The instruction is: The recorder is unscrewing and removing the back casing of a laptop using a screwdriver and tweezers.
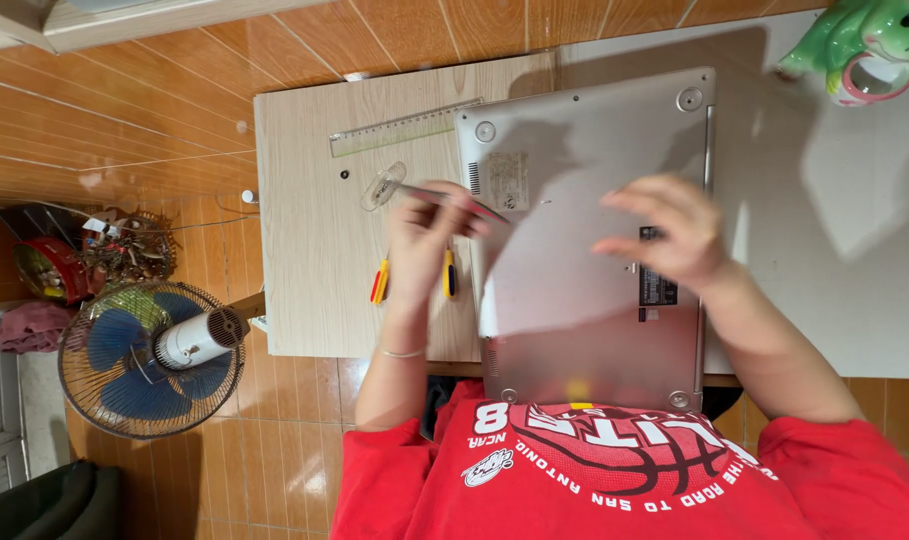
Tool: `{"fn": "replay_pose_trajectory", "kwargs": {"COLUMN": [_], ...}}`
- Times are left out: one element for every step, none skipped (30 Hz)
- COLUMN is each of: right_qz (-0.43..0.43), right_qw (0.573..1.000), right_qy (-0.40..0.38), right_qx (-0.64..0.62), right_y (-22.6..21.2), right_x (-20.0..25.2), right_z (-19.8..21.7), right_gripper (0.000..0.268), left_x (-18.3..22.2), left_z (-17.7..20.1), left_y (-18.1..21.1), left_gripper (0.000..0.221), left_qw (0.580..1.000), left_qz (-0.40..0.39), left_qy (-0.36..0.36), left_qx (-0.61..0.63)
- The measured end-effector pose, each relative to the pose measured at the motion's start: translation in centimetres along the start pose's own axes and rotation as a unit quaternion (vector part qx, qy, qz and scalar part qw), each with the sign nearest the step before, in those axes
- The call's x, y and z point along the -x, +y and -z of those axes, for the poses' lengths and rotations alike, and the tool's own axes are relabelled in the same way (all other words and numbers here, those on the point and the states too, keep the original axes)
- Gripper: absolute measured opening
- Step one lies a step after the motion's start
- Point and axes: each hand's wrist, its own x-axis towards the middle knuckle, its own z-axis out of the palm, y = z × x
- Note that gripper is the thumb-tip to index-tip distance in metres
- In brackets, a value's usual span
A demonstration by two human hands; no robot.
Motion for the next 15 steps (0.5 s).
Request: {"fn": "replay_pose_trajectory", "kwargs": {"right_qz": [-0.027,-0.053,-0.052,-0.108,-0.161,-0.160,-0.216,-0.269,-0.269,-0.278,-0.289,-0.291,-0.293,-0.296,-0.296], "right_qw": [0.996,0.986,0.986,0.977,0.956,0.956,0.929,0.888,0.888,0.882,0.877,0.877,0.879,0.881,0.881], "right_qy": [0.044,0.088,0.087,0.166,0.246,0.245,0.290,0.329,0.329,0.328,0.327,0.327,0.320,0.314,0.312], "right_qx": [0.066,0.132,0.130,0.073,0.016,0.014,-0.081,-0.176,-0.177,-0.190,-0.201,-0.200,-0.197,-0.195,-0.196], "right_y": [1.1,2.2,3.9,5.6,7.3,9.7,12.1,14.5,15.3,16.1,16.8,16.8,17.1,17.3,17.4], "right_x": [0.6,1.2,2.0,2.7,3.4,5.2,6.9,8.7,9.3,9.8,10.5,10.8,10.8,10.7,10.6], "right_z": [0.6,1.2,1.3,1.3,1.4,1.0,0.5,-0.1,-0.4,-0.7,-0.8,-0.9,-1.0,-1.0,-1.0], "right_gripper": [0.040,0.040,0.040,0.034,0.030,0.030,0.029,0.028,0.028,0.028,0.027,0.027,0.027,0.027,0.027], "left_x": [-0.2,-0.4,-0.8,-1.2,-1.6,-2.0,-2.5,-2.9,-3.1,-3.3,-3.5,-3.3,-3.3,-3.3,-3.2], "left_z": [1.6,3.2,4.9,6.6,8.2,9.1,10.0,10.8,11.1,11.4,11.6,11.6,11.5,11.5,11.5], "left_y": [0.9,1.7,2.2,2.7,3.2,3.1,3.1,3.0,2.7,2.4,1.9,1.5,1.1,0.7,0.6], "left_gripper": [0.014,0.014,0.014,0.014,0.014,0.014,0.015,0.016,0.016,0.016,0.016,0.016,0.015,0.014,0.014], "left_qw": [0.994,0.975,0.974,0.956,0.934,0.933,0.925,0.914,0.914,0.896,0.876,0.876,0.856,0.834,0.833], "left_qz": [-0.072,-0.142,-0.142,-0.169,-0.195,-0.195,-0.177,-0.159,-0.158,-0.152,-0.143,-0.141,-0.146,-0.150,-0.150], "left_qy": [0.054,0.107,0.110,0.147,0.183,0.185,0.217,0.248,0.249,0.256,0.261,0.261,0.254,0.247,0.249], "left_qx": [-0.069,-0.137,-0.137,-0.187,-0.237,-0.238,-0.258,-0.277,-0.278,-0.330,-0.380,-0.380,-0.425,-0.470,-0.470]}}
